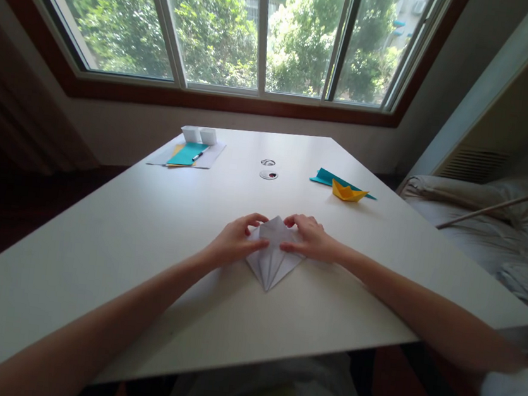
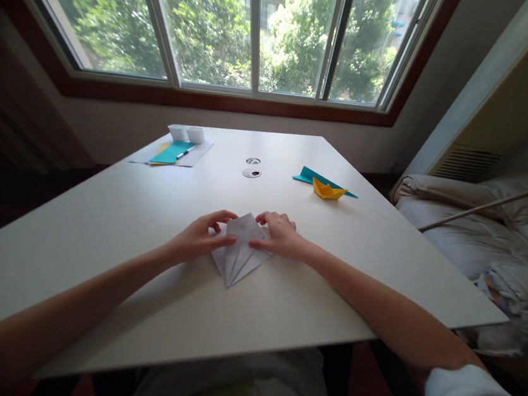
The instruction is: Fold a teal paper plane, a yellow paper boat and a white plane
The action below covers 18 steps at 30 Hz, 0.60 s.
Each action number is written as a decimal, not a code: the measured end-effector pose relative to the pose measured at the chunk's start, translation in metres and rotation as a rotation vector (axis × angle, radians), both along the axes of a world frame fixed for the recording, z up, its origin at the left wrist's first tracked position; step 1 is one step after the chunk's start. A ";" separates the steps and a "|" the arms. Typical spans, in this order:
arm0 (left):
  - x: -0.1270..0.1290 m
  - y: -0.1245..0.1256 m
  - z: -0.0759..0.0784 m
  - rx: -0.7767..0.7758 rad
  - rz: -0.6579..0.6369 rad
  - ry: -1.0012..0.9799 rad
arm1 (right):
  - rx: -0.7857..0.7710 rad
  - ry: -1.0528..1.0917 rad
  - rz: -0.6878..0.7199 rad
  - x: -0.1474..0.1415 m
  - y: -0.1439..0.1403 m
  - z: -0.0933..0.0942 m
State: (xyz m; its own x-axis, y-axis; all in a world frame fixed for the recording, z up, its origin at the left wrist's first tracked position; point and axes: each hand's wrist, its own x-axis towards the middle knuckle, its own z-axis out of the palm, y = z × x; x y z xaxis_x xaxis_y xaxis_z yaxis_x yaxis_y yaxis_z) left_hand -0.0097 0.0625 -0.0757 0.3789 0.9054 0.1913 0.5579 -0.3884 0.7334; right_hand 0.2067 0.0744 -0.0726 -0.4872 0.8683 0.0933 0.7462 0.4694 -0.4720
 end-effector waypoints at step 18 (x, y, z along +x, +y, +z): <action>-0.002 0.008 0.014 -0.487 0.039 -0.588 | -0.637 0.755 -0.017 0.000 0.008 0.008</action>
State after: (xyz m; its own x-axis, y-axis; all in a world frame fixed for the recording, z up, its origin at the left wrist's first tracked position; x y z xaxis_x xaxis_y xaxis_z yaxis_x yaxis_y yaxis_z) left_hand -0.0112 0.0701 -0.0618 0.3044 0.9498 -0.0728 0.0292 0.0671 0.9973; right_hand 0.2066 0.0819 -0.0648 -0.4795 0.8703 -0.1125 0.1491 -0.0456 -0.9878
